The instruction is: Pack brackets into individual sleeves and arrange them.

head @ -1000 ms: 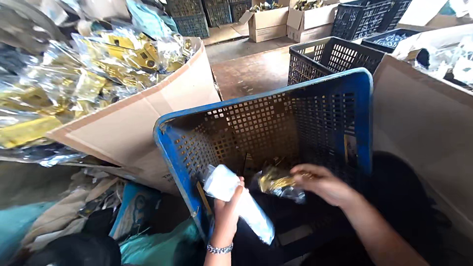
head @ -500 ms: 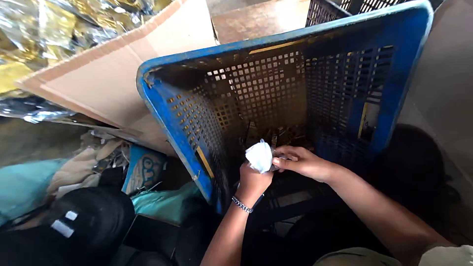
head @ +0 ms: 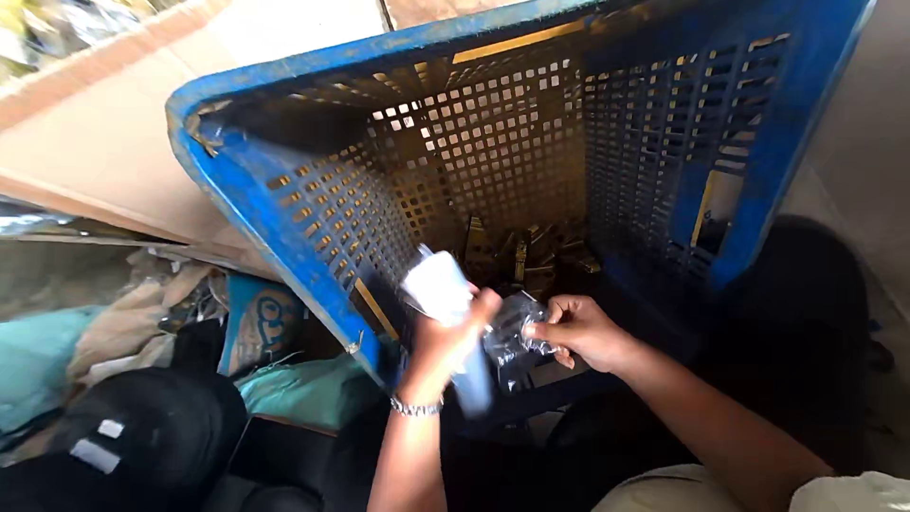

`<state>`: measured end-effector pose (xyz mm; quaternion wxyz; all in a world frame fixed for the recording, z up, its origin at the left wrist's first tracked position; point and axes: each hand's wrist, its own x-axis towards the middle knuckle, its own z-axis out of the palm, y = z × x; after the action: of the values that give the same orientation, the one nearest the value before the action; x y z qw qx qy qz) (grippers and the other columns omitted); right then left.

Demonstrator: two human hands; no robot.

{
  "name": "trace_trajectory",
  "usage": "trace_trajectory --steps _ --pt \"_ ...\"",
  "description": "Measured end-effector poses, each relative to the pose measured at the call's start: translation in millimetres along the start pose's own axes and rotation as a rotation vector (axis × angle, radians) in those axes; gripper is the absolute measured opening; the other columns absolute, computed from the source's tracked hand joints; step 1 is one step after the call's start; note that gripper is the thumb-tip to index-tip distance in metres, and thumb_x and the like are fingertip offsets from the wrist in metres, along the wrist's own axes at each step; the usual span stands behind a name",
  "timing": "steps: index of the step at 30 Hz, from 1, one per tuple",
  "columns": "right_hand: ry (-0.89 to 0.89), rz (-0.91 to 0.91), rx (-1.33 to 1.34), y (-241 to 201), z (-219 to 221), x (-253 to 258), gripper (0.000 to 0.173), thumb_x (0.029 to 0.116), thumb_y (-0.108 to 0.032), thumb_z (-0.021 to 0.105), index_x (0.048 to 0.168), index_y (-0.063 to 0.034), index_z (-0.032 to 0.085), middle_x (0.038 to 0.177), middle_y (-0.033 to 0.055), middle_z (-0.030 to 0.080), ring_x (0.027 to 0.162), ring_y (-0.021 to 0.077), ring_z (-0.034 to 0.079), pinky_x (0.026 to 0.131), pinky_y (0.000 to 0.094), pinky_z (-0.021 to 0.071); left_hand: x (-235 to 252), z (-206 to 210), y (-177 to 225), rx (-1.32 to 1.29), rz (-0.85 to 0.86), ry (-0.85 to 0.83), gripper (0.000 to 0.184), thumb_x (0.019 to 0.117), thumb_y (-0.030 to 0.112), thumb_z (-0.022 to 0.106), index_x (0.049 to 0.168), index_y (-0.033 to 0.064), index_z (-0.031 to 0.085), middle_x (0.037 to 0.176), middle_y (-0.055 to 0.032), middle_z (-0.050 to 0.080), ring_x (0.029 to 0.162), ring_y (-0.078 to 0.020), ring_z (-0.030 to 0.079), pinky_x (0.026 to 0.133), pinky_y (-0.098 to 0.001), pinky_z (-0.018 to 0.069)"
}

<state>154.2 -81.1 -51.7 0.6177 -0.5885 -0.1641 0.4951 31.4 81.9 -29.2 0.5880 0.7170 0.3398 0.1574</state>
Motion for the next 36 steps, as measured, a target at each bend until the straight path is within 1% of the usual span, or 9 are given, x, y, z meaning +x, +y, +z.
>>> trace_trajectory --steps 2,5,8,13,19,23,26,29,36 --pt "-0.069 -0.147 -0.176 4 9 -3 0.028 0.0739 -0.006 0.083 0.074 -0.0086 0.055 0.063 -0.0084 0.058 0.049 -0.0039 0.05 0.046 0.0141 0.044 -18 17 0 -0.144 -0.008 -0.273 0.041 0.0713 0.01 0.087 0.104 0.002 0.064 0.081 0.0076 0.067 0.075 0.0006 0.064 0.073 -0.019 0.0565" --pt "-0.119 -0.387 -0.363 11 5 3 0.041 0.0752 -0.023 0.087 0.063 -0.0103 0.051 0.06 -0.0134 0.046 0.056 -0.0105 0.039 0.053 0.0096 0.0299 -11 12 -11 0.121 0.118 -0.175 0.035 0.0687 0.013 0.088 0.093 0.0036 0.066 0.078 0.0059 0.066 0.074 -0.0005 0.064 0.074 -0.0195 0.0557" --pt "0.24 -0.343 -0.423 2 -25 27 0.037 0.092 -0.018 0.073 0.066 -0.0096 0.048 0.059 -0.0078 0.049 0.049 -0.0017 0.048 0.049 0.018 0.0452 7 -16 -13 0.683 0.176 0.199 0.036 0.0787 0.012 0.078 0.102 -0.0142 0.068 0.094 -0.0287 0.071 0.091 -0.0408 0.071 0.084 -0.0587 0.0543" --pt "0.542 -0.228 -0.897 -2 -66 68 0.023 0.097 -0.007 0.067 0.098 0.0155 0.06 0.097 0.0304 0.064 0.089 0.0412 0.066 0.082 0.055 0.0539 20 -8 -5 0.063 -0.032 0.267 0.037 0.0829 0.01 0.08 0.11 -0.0058 0.06 0.086 -0.001 0.068 0.075 -0.0044 0.068 0.072 -0.0235 0.0596" --pt "-0.09 -0.332 -0.341 -7 -3 62 0.018 0.08 0.001 0.077 0.091 0.0026 0.062 0.081 0.0031 0.066 0.074 0.0026 0.064 0.07 0.02 0.0563 27 25 -13 -0.092 0.02 -0.051 0.043 0.0654 0.008 0.091 0.1 0.0028 0.066 0.086 0.0061 0.07 0.083 -0.0011 0.068 0.081 -0.0211 0.0587" --pt "-0.084 -0.273 -0.196 -17 -35 87 0.018 0.0844 0.001 0.074 0.097 -0.0054 0.062 0.08 -0.0025 0.068 0.069 0.0047 0.067 0.068 0.0243 0.0596 35 -1 -24 0.31 0.264 0.286 0.023 0.0701 0.007 0.079 0.087 0.0001 0.065 0.075 0.0009 0.065 0.07 -0.0004 0.062 0.068 -0.0203 0.0537" --pt "0.124 -0.126 -0.284 1 -58 108 0.029 0.0881 -0.003 0.076 0.11 0.0012 0.058 0.089 0.0077 0.063 0.075 0.0133 0.065 0.073 0.0334 0.0601 33 -12 -27 0.423 0.275 0.474 0.042 0.0726 0.01 0.078 0.105 -0.0108 0.062 0.091 -0.0113 0.065 0.084 -0.006 0.061 0.079 -0.0252 0.0509" --pt "0.143 -0.02 -0.317 14 -32 110 0.037 0.082 -0.005 0.083 0.107 0.0062 0.058 0.087 0.012 0.063 0.075 0.0174 0.064 0.072 0.0367 0.0585 33 -4 -14 0.1 0.011 0.306 0.044 0.0721 0.01 0.088 0.106 -0.0017 0.062 0.087 0.0008 0.067 0.081 -0.0015 0.065 0.077 -0.0224 0.0572" --pt "-0.313 -0.095 -0.247 -5 -7 88 0.034 0.0684 -0.005 0.087 0.073 -0.0138 0.054 0.061 -0.0109 0.054 0.049 -0.0049 0.049 0.046 0.012 0.041 35 16 -15 -0.137 -0.085 0.015 0.03 0.0664 -0.003 0.086 0.085 0.0068 0.065 0.073 0.0045 0.066 0.07 -0.0035 0.065 0.071 -0.0214 0.0569"
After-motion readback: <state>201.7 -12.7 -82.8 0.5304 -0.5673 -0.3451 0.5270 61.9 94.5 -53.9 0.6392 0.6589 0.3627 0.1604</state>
